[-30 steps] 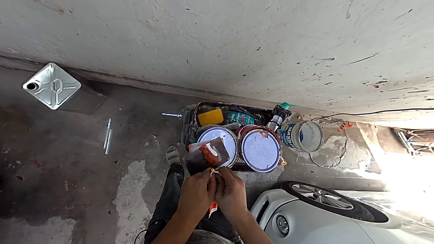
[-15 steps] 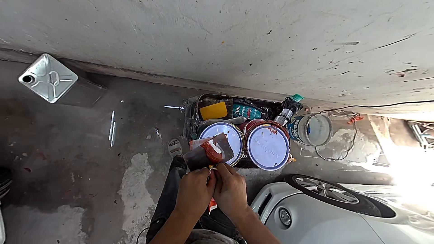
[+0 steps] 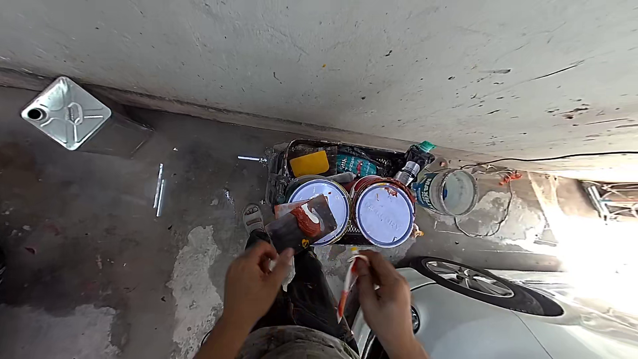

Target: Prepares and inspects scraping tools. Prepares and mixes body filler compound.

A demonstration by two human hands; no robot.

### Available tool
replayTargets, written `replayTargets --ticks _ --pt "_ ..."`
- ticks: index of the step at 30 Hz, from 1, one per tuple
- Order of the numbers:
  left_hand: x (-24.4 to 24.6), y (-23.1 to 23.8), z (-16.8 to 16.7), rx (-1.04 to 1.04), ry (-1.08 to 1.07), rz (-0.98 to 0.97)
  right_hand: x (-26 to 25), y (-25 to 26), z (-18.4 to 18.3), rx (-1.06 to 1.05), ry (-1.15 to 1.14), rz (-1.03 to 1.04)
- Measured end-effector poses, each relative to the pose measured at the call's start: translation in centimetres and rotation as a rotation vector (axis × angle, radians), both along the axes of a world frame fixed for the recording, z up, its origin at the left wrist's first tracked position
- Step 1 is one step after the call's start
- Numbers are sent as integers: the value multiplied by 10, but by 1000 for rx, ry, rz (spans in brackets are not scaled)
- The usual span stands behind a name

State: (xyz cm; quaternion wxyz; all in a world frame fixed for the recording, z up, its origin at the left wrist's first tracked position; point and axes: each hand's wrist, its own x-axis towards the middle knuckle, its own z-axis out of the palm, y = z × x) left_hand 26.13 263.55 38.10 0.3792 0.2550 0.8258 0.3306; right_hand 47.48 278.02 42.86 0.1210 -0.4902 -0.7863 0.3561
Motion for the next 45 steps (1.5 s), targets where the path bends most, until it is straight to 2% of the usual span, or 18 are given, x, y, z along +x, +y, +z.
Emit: replayTargets --ticks 2,6,11,16,21,24,26,28,30,31,32,34,36,37,39,41,42,45 --pt "-9 3 -14 10 -71 150 13 22 2 57 33 -117" --pt "-7 22 -35 175 -414 371 18 70 -6 225 -162 -203" --pt "4 33 -38 258 -491 430 11 100 -23 227 -268 -178" --pt "0 30 -30 333 -489 403 26 84 -17 329 -203 -218" --pt "-15 12 -14 418 -499 431 61 27 -13 318 13 -216" --pt "-30 -6 -3 457 -509 483 114 -27 -54 100 -104 -286" --pt "-43 -18 2 517 -505 523 147 -66 -84 -310 -291 -410" --pt "-55 -29 10 565 -515 574 146 -92 -96 -786 -442 -443" --pt "-66 -37 19 609 -516 622 131 -96 -99 -979 -434 -298" --pt "-72 -41 22 628 -506 650 122 -93 -98 -1046 -347 -397" --pt "-77 -45 24 641 -499 683 112 -86 -86 -1101 -263 -464" --pt "-85 -54 27 648 -479 744 91 -61 -46 -1180 -167 -340" --pt "-92 -63 29 667 -463 802 50 -23 1 -1124 -41 -144" --pt "-94 -70 30 676 -450 824 23 -1 21 -1024 31 -56" --pt "-94 -84 35 697 -414 861 -31 49 34 -599 22 139" --pt "-91 -101 41 707 -375 913 -77 101 8 -102 -138 281" --pt "-88 -111 43 705 -350 940 -98 125 -10 43 -256 333" --pt "-75 -144 46 661 -256 1048 -157 169 -60 84 -651 406"
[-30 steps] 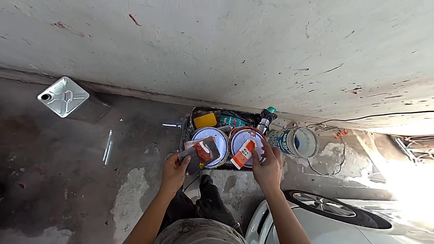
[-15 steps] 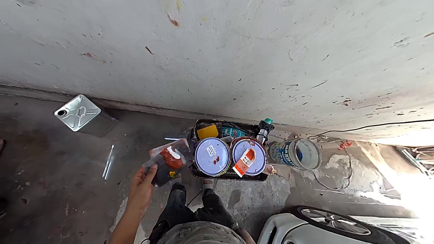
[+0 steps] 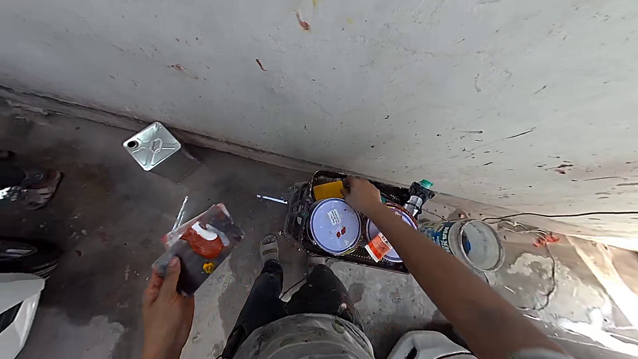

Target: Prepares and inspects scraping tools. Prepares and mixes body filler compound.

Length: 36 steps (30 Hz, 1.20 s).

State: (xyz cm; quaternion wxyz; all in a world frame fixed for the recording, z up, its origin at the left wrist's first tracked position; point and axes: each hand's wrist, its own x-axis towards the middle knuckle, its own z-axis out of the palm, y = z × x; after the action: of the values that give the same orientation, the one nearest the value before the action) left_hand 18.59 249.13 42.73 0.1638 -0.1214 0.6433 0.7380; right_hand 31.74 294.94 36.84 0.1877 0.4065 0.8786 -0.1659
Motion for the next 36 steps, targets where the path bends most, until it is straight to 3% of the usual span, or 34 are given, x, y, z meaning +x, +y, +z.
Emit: replayTargets --ticks 3,9,15,22,30,36 --pt "25 -33 4 -52 -11 135 -31 13 -20 31 -179 28" --pt "103 -53 7 -37 -42 379 -37 13 -23 125 -192 98" --pt "197 -27 17 44 -41 542 -6 35 -41 87 33 178" --pt "293 -23 19 121 -78 679 10 56 -1 -43 246 260" --pt "319 -62 30 216 -1 753 55 76 66 -280 689 81" --pt "324 -119 23 233 19 754 66 80 16 -313 637 -90"
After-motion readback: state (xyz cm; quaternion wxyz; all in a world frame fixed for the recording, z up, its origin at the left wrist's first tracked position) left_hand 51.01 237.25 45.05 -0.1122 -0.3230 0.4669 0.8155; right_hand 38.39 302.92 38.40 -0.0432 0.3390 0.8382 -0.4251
